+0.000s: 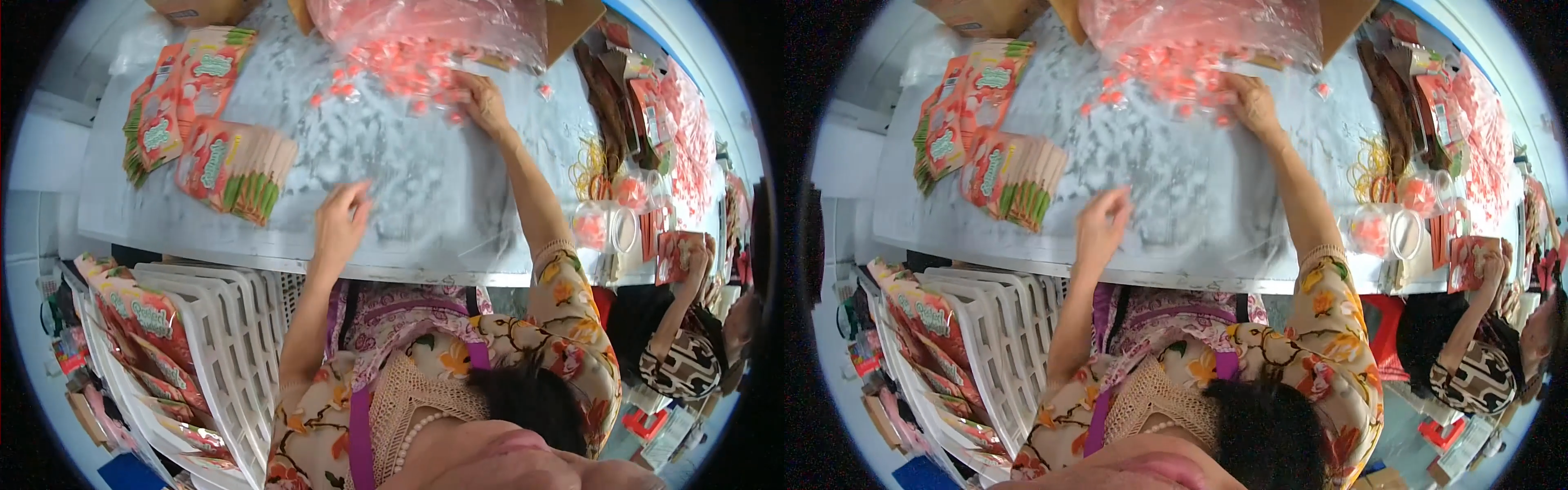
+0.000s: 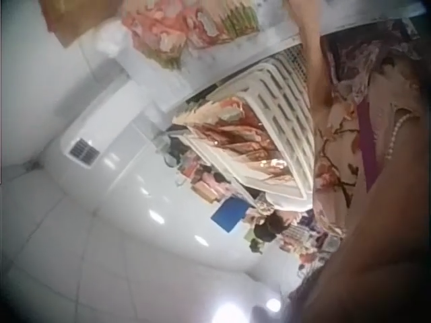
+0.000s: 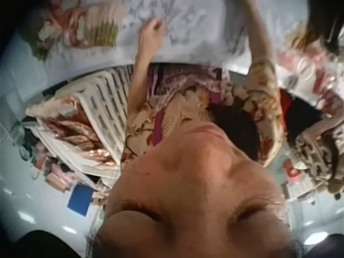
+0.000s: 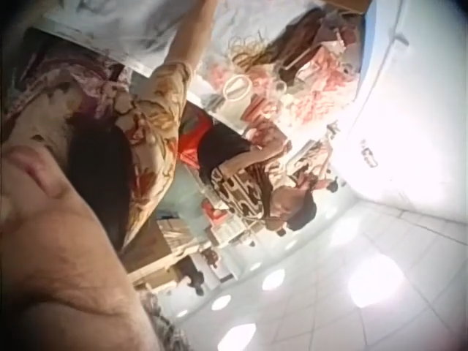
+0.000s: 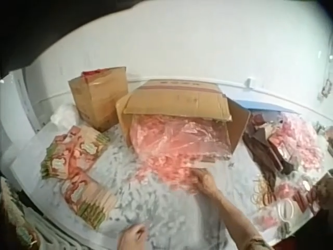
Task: Packing small individual candies into plastic zip-lock pouches at a factory assembly line.
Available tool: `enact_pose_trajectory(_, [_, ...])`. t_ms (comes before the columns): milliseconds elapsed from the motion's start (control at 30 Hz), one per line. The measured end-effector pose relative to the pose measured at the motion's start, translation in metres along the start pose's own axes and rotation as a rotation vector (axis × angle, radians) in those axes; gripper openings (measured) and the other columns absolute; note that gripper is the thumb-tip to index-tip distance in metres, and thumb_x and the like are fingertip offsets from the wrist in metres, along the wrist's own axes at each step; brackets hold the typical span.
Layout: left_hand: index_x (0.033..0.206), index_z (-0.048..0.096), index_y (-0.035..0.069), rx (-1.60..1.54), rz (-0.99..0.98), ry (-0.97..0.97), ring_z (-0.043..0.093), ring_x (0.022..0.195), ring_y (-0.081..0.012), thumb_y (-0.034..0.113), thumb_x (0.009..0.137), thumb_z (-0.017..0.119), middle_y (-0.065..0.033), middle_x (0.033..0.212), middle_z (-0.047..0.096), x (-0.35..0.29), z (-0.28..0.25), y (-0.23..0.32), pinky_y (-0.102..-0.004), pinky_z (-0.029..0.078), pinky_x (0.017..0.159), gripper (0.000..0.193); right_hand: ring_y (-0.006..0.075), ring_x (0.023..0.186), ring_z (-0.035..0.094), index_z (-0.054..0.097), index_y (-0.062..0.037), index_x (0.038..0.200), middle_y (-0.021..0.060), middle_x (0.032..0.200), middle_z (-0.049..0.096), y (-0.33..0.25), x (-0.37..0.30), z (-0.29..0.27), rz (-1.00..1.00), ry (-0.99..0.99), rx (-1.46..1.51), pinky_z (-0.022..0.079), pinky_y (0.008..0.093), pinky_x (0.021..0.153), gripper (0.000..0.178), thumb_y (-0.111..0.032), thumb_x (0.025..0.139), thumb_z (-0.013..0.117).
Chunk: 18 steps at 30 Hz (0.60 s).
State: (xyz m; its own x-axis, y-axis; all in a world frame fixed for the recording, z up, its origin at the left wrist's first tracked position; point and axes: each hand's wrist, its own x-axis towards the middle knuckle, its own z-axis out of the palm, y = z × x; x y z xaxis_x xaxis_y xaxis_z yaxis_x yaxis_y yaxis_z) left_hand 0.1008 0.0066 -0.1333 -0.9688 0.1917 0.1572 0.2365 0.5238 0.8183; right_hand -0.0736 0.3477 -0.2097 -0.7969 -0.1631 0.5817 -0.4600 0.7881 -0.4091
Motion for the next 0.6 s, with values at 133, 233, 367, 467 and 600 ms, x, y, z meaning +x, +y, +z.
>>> enact_pose_trajectory(133, [0.116, 0.061, 0.004, -0.012, 0.047, -0.125, 0.064, 0.085, -0.0275, 0.004, 0.077, 0.072, -0.0135, 0.104, 0.062, 0.048, 0.046, 0.004, -0.0353, 0.051, 0.074, 0.041, 0.0317, 0.103, 0.059, 0.064, -0.0097, 0.115, 0.0107, 0.11, 0.066, -0.058, -0.029, -0.021, 0.099, -0.126, 0.169, 0.048, 0.0392, 0.088, 0.032, -0.007, 0.084, 0.056])
enact_pose_trajectory(233, [0.118, 0.059, 0.005, 0.111, 0.204, -0.11, 0.061, 0.084, -0.0273, 0.006, 0.073, 0.076, -0.013, 0.106, 0.06, 0.056, 0.059, -0.002, -0.0363, 0.05, 0.073, 0.048, 0.0237, 0.103, 0.059, 0.065, -0.0084, 0.116, 0.0082, 0.118, 0.065, -0.082, -0.046, -0.058, 0.264, -0.255, 0.381, 0.047, 0.0328, 0.091, 0.026, -0.014, 0.093, 0.056])
enact_pose_trajectory(367, [0.118, 0.059, 0.004, 0.14, 0.132, -0.198, 0.059, 0.099, -0.0348, 0.009, 0.072, 0.076, -0.0156, 0.113, 0.059, 0.054, 0.053, 0.002, -0.0401, 0.049, 0.084, 0.049, 0.0135, 0.107, 0.058, 0.066, -0.0062, 0.115, 0.0033, 0.123, 0.062, -0.091, -0.072, -0.105, 0.959, -0.423, 0.733, 0.045, 0.027, 0.093, 0.025, -0.012, 0.094, 0.053])
enact_pose_trajectory(467, [0.118, 0.06, 0.007, 0.124, 0.119, -0.157, 0.059, 0.099, -0.0348, 0.006, 0.074, 0.074, -0.0144, 0.112, 0.059, 0.05, 0.055, 0.003, -0.0403, 0.049, 0.085, 0.047, 0.0151, 0.114, 0.056, 0.065, -0.0031, 0.116, 0.0065, 0.127, 0.06, -0.073, -0.096, -0.11, 0.687, -0.285, 0.827, 0.043, 0.0266, 0.097, 0.027, -0.011, 0.094, 0.053])
enact_pose_trajectory(600, [0.119, 0.06, 0.009, 0.083, 0.195, -0.166, 0.059, 0.1, -0.0349, 0.003, 0.075, 0.073, -0.015, 0.113, 0.057, 0.044, 0.067, 0.016, -0.04, 0.049, 0.085, 0.047, 0.0162, 0.12, 0.052, 0.063, -0.0017, 0.119, 0.0086, 0.135, 0.054, -0.081, -0.101, -0.108, 0.631, -0.101, 0.791, 0.039, 0.0281, 0.102, 0.029, -0.011, 0.092, 0.055])
